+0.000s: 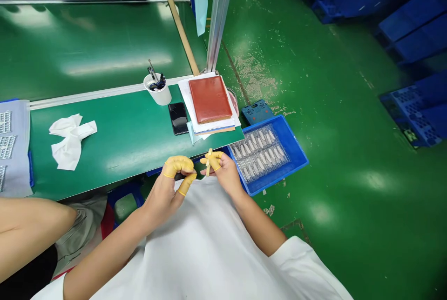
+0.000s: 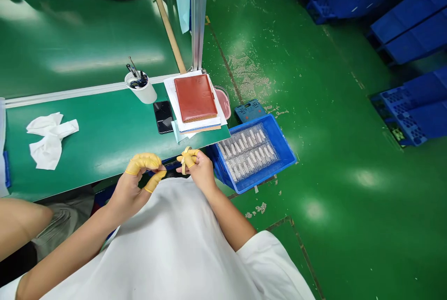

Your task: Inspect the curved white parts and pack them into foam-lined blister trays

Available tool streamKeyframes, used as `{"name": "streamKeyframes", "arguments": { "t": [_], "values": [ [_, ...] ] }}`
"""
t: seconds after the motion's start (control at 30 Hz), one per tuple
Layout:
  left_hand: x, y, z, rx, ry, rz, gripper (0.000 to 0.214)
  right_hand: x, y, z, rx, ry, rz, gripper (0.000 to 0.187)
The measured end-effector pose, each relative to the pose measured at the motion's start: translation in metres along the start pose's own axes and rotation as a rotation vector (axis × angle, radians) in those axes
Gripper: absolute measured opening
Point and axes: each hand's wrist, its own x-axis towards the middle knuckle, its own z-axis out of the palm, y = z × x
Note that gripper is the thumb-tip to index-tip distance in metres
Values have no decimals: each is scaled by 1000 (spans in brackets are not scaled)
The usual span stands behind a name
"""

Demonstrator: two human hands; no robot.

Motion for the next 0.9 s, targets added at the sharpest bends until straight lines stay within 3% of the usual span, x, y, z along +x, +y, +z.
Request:
{"name": "streamKeyframes", "arguments": {
  "t": [0.1, 0.4, 0.6, 0.73, 0.9],
  "values": [
    [4, -6, 5, 89, 58, 22, 25, -3, -5, 3, 10, -39, 7, 38],
    [8, -17, 15, 250, 38, 70, 19, -7, -7, 12, -51, -45, -48, 39],
    [1, -9, 15, 305, 25, 88, 25, 16, 4, 6, -159, 22, -82, 30],
    [-3, -14, 12, 266, 128, -32, 20, 28, 11, 0, -223, -45, -59, 28],
    [-3, -31, -1, 95, 294, -293, 13, 16, 0, -1, -341, -286, -99, 37]
  ]
}}
